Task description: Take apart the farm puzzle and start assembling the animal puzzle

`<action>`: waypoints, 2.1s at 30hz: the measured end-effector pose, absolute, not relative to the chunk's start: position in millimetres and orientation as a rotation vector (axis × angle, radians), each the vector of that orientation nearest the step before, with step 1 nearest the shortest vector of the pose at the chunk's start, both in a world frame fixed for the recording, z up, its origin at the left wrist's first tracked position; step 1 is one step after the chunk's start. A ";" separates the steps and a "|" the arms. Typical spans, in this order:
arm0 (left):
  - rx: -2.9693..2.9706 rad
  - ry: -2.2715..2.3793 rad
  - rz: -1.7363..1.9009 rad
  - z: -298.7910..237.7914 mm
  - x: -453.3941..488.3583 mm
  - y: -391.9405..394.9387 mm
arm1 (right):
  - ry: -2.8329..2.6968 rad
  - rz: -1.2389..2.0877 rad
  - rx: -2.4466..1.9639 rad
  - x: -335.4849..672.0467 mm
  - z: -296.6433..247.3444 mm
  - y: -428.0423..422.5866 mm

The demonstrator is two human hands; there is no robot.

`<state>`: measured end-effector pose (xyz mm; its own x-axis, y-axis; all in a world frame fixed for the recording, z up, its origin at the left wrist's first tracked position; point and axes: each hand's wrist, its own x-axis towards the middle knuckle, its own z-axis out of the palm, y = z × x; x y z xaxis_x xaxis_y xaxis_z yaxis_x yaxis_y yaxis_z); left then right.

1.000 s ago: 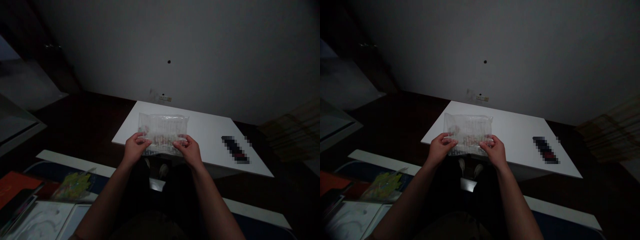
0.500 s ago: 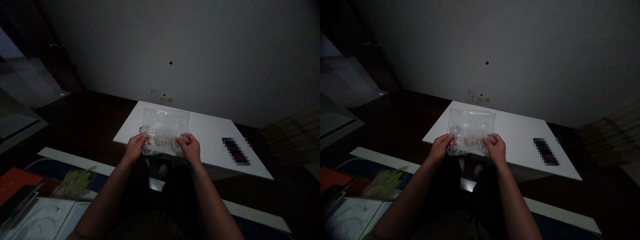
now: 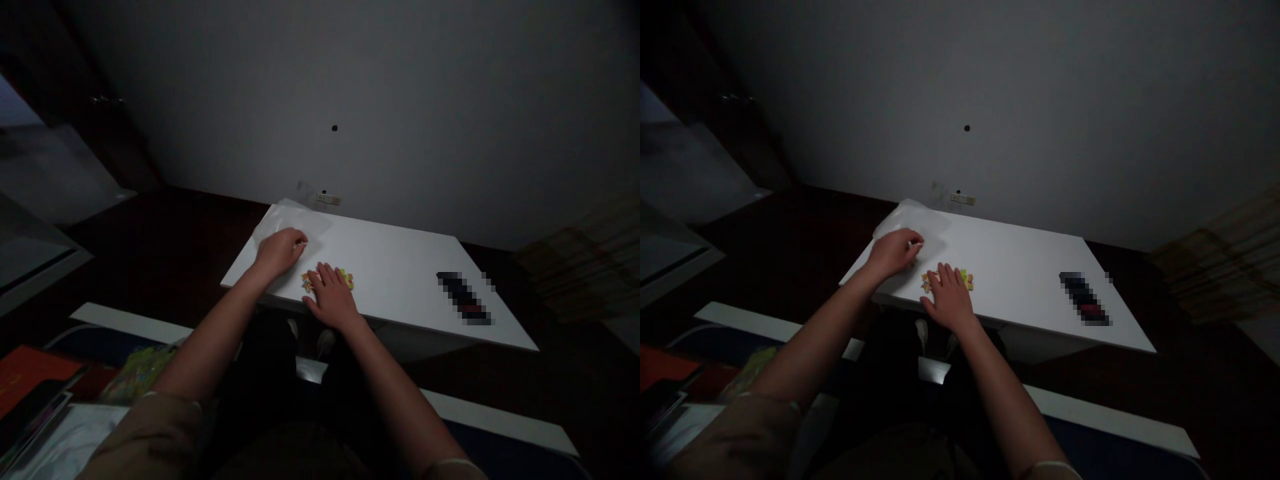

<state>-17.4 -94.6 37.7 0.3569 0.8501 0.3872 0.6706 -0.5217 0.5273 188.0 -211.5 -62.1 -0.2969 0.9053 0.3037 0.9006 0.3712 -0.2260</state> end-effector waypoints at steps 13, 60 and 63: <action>2.141 1.246 0.790 -1.3 21.4 -42.0 | -2.433 0.085 -1.369 187.4 -67.2 -224.5; 2.236 1.215 1.052 -8.3 -25.8 -16.3 | -2.352 0.026 -1.285 255.7 -92.8 -232.1; 2.346 1.242 1.036 -14.7 -34.6 -37.1 | -2.410 -0.103 -1.151 261.0 -106.3 -240.2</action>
<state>-34.6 -37.1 -14.7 0.3697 0.8071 0.4604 0.5979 -0.5859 0.5470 261.0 -240.2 -106.3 -0.5413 0.7170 0.4391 0.7520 0.6465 -0.1286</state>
